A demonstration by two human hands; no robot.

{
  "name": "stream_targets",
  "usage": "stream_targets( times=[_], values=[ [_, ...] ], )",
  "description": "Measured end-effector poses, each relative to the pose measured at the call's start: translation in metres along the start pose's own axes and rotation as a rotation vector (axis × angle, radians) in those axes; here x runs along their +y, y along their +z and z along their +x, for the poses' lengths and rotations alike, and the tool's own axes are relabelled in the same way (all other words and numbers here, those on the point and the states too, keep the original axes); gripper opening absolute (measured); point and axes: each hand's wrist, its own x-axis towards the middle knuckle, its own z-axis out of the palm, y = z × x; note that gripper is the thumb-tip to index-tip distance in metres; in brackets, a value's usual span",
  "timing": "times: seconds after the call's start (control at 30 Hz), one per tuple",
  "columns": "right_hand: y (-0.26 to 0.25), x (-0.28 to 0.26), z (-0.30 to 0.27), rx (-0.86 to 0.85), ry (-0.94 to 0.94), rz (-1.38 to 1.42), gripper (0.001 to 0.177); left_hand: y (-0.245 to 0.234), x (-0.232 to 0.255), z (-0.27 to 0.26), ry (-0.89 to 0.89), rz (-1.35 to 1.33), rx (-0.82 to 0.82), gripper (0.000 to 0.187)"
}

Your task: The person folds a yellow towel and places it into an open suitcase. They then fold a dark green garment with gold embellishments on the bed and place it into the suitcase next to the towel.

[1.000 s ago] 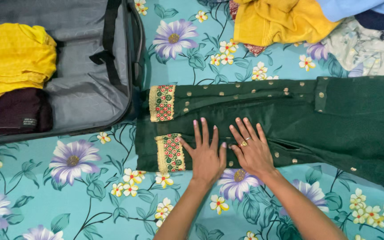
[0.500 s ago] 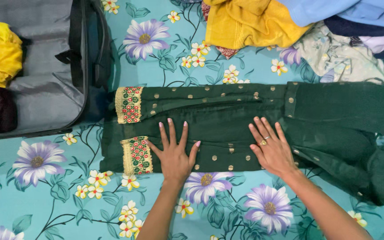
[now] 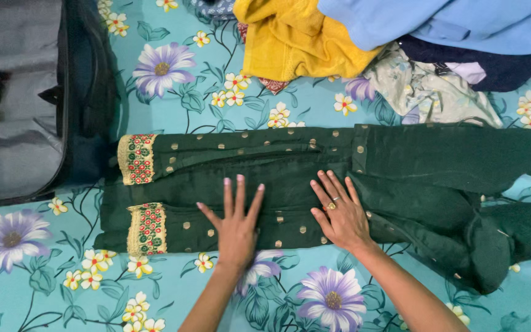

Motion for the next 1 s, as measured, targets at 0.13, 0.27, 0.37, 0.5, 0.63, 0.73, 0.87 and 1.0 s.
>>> stream_targets(
  times=[0.13,0.27,0.37,0.5,0.63,0.73,0.87,1.0],
  values=[
    [-0.002,0.002,0.001,0.047,0.026,0.054,0.065,-0.008,0.078,0.029,-0.029,-0.522,0.070,0.064],
    [-0.001,0.005,-0.001,0.062,0.056,0.049,0.061,-0.004,0.097,0.044,-0.080,-0.505,0.123,0.060],
    [0.000,0.006,-0.002,0.048,0.061,0.039,0.058,0.000,0.098,0.046,-0.078,-0.440,0.131,0.060],
    [-0.006,0.012,-0.004,0.007,0.043,-0.038,0.057,0.000,0.098,0.045,-0.072,-0.417,0.138,0.059],
    [-0.027,0.037,-0.011,0.007,0.000,-0.203,0.059,0.003,0.098,0.045,-0.064,-0.409,0.134,0.058],
    [-0.046,0.056,-0.019,-0.034,0.186,-0.201,0.052,0.006,0.100,0.044,-0.052,-0.417,0.129,0.056],
    [-0.045,0.061,-0.020,0.024,0.153,-0.188,0.053,0.005,0.103,0.040,0.056,-0.346,0.134,0.053],
    [-0.042,0.068,-0.022,0.085,0.142,-0.125,0.051,-0.009,0.147,0.047,0.045,-0.395,0.057,0.062]
  ],
)
